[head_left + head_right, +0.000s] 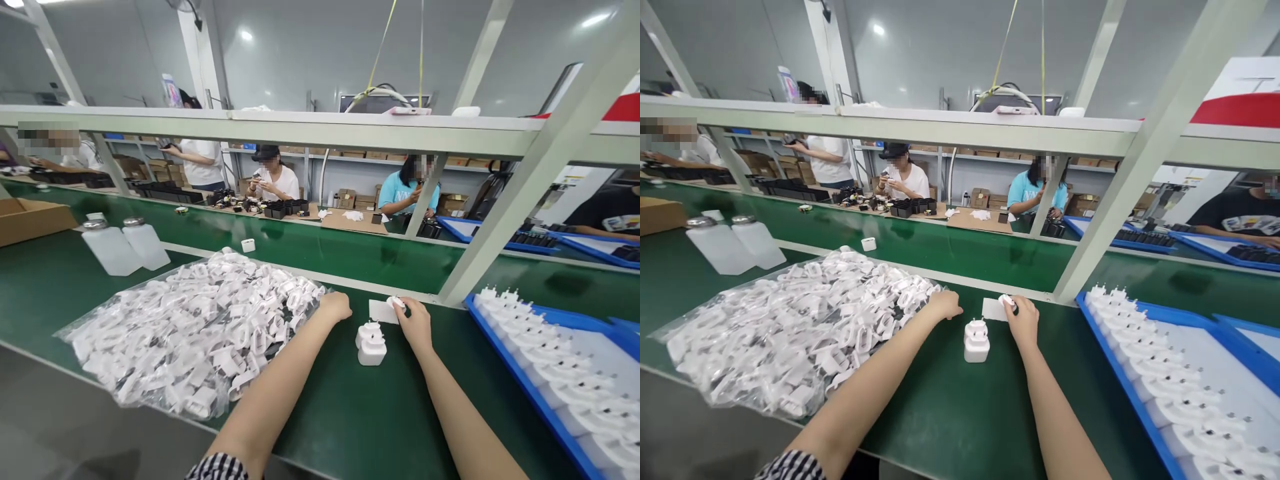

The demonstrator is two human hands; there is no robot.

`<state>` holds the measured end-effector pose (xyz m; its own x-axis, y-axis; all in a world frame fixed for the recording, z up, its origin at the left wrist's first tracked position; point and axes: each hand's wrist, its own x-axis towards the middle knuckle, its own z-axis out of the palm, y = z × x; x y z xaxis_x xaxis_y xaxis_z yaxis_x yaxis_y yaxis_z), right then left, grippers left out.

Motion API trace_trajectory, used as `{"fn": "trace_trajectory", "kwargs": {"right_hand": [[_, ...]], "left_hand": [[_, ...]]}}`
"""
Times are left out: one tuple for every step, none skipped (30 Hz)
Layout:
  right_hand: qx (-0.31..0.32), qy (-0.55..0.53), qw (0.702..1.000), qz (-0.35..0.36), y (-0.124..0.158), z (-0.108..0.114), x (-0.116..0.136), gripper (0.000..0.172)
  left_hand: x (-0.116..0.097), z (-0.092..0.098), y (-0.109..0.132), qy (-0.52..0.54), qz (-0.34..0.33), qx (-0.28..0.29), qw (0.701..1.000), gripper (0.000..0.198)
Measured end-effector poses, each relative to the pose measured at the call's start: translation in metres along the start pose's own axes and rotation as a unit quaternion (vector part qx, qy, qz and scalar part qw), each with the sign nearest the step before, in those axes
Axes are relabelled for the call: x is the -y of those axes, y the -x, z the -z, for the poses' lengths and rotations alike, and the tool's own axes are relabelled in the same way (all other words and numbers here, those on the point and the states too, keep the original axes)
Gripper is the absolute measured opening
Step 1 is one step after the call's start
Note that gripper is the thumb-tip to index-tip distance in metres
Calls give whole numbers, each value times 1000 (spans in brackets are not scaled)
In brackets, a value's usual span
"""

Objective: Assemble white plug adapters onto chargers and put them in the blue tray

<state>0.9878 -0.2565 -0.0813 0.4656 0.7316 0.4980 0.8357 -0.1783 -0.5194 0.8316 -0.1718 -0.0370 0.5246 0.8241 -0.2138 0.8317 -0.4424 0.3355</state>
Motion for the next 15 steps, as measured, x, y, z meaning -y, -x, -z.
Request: {"fn": "trace_trajectory", "kwargs": {"right_hand": [[-3,-3,1000,-3,0,-1,-3,26],[-6,-7,1000,-4,0,-1,-5,26],[-8,-9,1000,-5,0,-1,-7,26],[-9,-10,1000,-5,-1,0,-8,26],[-12,-7,1000,-2,-1,0,-8,27],[-18,-4,1000,4,-2,0,-8,28],[-24,2,1000,12,-2,0,-7,29],[-25,12,999,19,-2,-1,-6,30],[-18,26,999,21,-2,-2,-6,29],[-1,43,999,14,-2,-3,-6,28],[26,60,998,-2,-2,-5,-6,26],[56,73,995,-21,-2,-6,-6,25],[84,83,992,-38,-2,-7,-6,24],[103,87,990,-50,-3,-8,-7,24],[112,87,988,-55,-3,-8,-8,24]], "left_hand": [[0,2,-12,16,10,-1,1000,15],[0,2,-23,34,17,-11,999,17],[0,1,-32,52,22,-30,998,20],[-1,-2,-40,69,28,-59,995,24],[-2,-6,-45,84,35,-92,992,29],[-3,-11,-49,97,43,-126,986,33],[-5,-17,-51,108,50,-156,981,35],[-6,-23,-52,118,53,-180,975,36],[-7,-28,-52,126,52,-197,971,35],[-8,-33,-52,133,47,-210,968,34],[-9,-36,-51,140,39,-217,965,32],[-10,-39,-51,145,31,-222,964,30],[-10,-41,-52,150,25,-226,962,28],[-10,-42,-52,153,22,-230,961,27],[-10,-43,-53,156,20,-233,960,26]]}}
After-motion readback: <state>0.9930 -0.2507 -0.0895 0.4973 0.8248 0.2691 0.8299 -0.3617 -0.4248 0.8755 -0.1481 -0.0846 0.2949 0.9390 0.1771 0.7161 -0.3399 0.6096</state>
